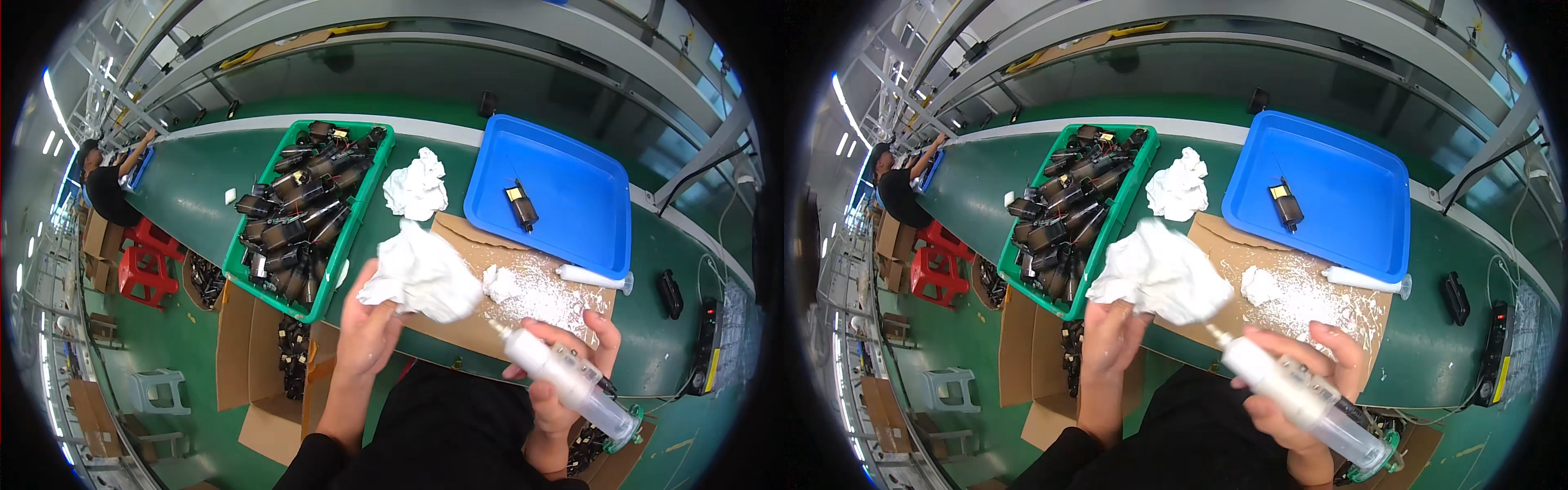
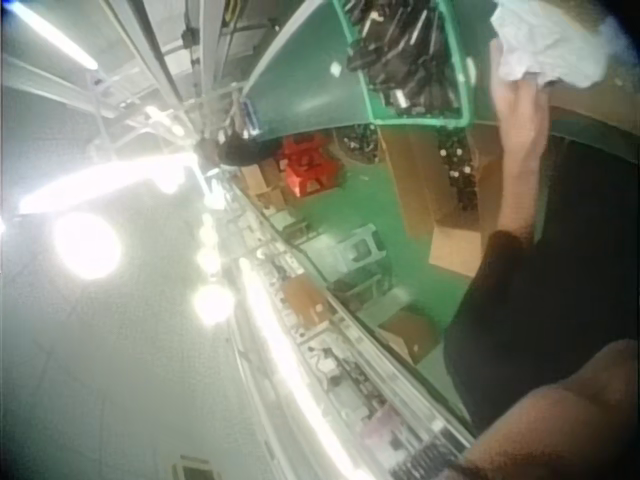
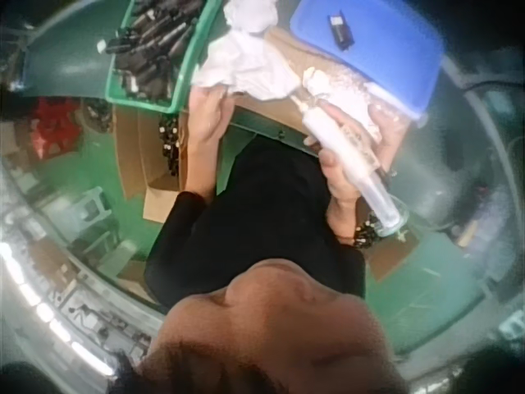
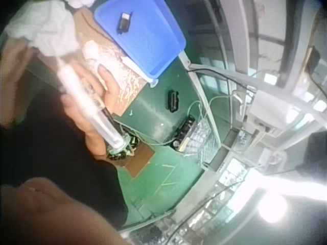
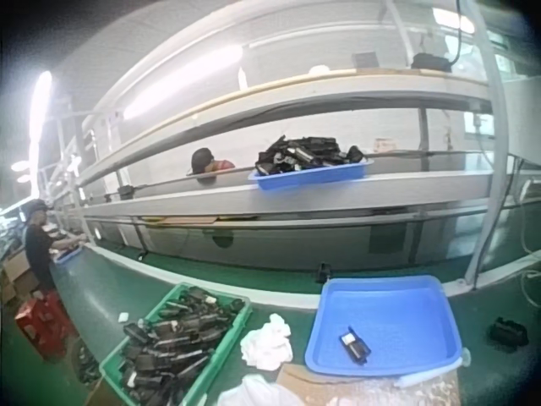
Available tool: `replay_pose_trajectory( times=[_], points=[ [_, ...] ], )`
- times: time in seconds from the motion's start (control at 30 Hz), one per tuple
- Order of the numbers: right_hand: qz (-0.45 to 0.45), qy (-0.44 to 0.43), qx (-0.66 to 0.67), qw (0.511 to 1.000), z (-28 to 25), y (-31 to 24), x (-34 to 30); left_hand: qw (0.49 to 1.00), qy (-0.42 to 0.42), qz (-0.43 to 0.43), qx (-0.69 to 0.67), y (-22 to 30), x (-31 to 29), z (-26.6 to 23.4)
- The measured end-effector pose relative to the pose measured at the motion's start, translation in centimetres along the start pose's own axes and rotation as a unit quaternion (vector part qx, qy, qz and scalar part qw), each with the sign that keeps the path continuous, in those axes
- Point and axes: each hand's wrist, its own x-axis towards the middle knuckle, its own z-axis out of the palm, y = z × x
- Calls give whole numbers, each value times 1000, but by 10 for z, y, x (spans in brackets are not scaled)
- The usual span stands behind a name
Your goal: The person applies sealant to electronic components using a large syringe on an assembly line.
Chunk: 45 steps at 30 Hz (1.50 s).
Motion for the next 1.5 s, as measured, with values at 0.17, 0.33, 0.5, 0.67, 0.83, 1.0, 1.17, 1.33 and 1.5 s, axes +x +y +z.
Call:
replay_pose_trajectory(
  times=[0.17,0.33,0.5,0.67,0.83,1.0,1.17,1.33,1.5],
  points=[
    [3,-83,-1,997,11,6,5,963,-90,-135,-213,-8,-7,-3],
    [39,-43,27,998,19,18,-6,956,-103,-118,-248,-9,-9,-10],
    [90,43,2,995,26,26,-15,970,-163,-103,-150,-3,-6,0],
    [66,59,1,996,28,33,-16,955,-275,30,-107,-2,-4,1],
    [64,83,-29,994,24,32,-14,987,-136,-75,-30,-19,-15,6],
    [35,82,-73,993,10,35,-20,983,-171,-62,19,-14,-11,16],
    [58,76,-28,995,-3,35,-19,987,-110,-59,101,-14,1,8],
    [120,35,104,987,-20,37,-5,966,-171,-46,187,-16,0,20],
    [135,66,66,986,-31,45,-4,959,-188,-80,195,-37,-3,42]
  ],
)
